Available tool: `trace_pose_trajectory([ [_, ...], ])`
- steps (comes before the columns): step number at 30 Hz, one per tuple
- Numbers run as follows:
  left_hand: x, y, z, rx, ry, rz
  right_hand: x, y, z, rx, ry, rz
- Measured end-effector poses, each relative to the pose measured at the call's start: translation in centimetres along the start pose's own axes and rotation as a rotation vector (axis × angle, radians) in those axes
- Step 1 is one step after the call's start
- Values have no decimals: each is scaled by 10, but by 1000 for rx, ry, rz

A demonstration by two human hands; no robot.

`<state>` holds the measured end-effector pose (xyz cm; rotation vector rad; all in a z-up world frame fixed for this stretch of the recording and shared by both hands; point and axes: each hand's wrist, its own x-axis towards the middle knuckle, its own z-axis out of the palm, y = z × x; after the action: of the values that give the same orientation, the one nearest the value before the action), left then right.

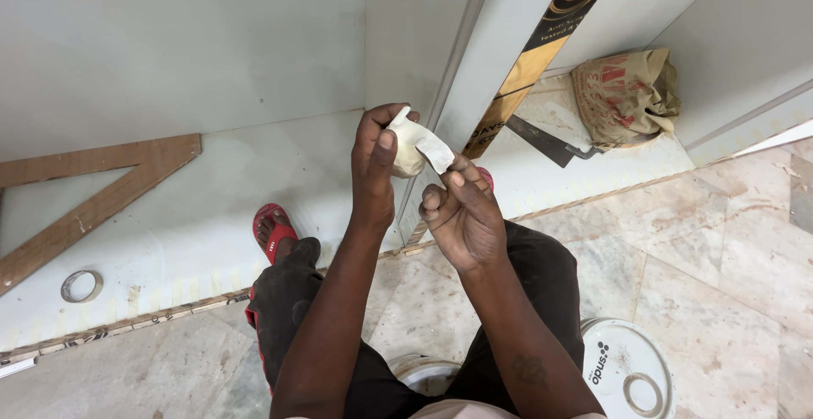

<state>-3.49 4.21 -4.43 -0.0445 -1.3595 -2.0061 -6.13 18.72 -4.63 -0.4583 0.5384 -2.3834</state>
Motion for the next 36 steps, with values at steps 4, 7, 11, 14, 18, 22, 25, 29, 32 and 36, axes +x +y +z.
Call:
trace_pose_trajectory([
  [4, 0, -3, 1, -13, 17, 4, -3, 0, -5, -16, 38, 13],
  [7, 1, -2, 3, -69, 41, -22, -5, 1, -8, -36, 55, 21],
  [11, 1, 1, 5, -121, 88, -25, -7, 2, -14, -70, 98, 36],
  [14, 3, 1, 7, -103, 169, -30, -7, 2, -15, -111, 126, 58],
  [18, 2, -1, 7, -81, 240, -12, -7, 2, -10, -172, 169, 84],
  [22, 1, -4, 6, -78, 263, 11, -8, 3, -4, -262, 198, 59],
  [25, -1, -5, 8, -71, 266, 50, -9, 4, 0, -312, 223, 30],
  [29, -2, -5, 13, -135, 262, 84, -11, 7, 5, -405, 285, -27],
  [32, -3, -5, 15, -126, 271, 85, -14, 10, 8, -449, 301, -55],
  [36, -5, -2, 16, -119, 280, 54, -18, 14, 13, -508, 317, -99],
])
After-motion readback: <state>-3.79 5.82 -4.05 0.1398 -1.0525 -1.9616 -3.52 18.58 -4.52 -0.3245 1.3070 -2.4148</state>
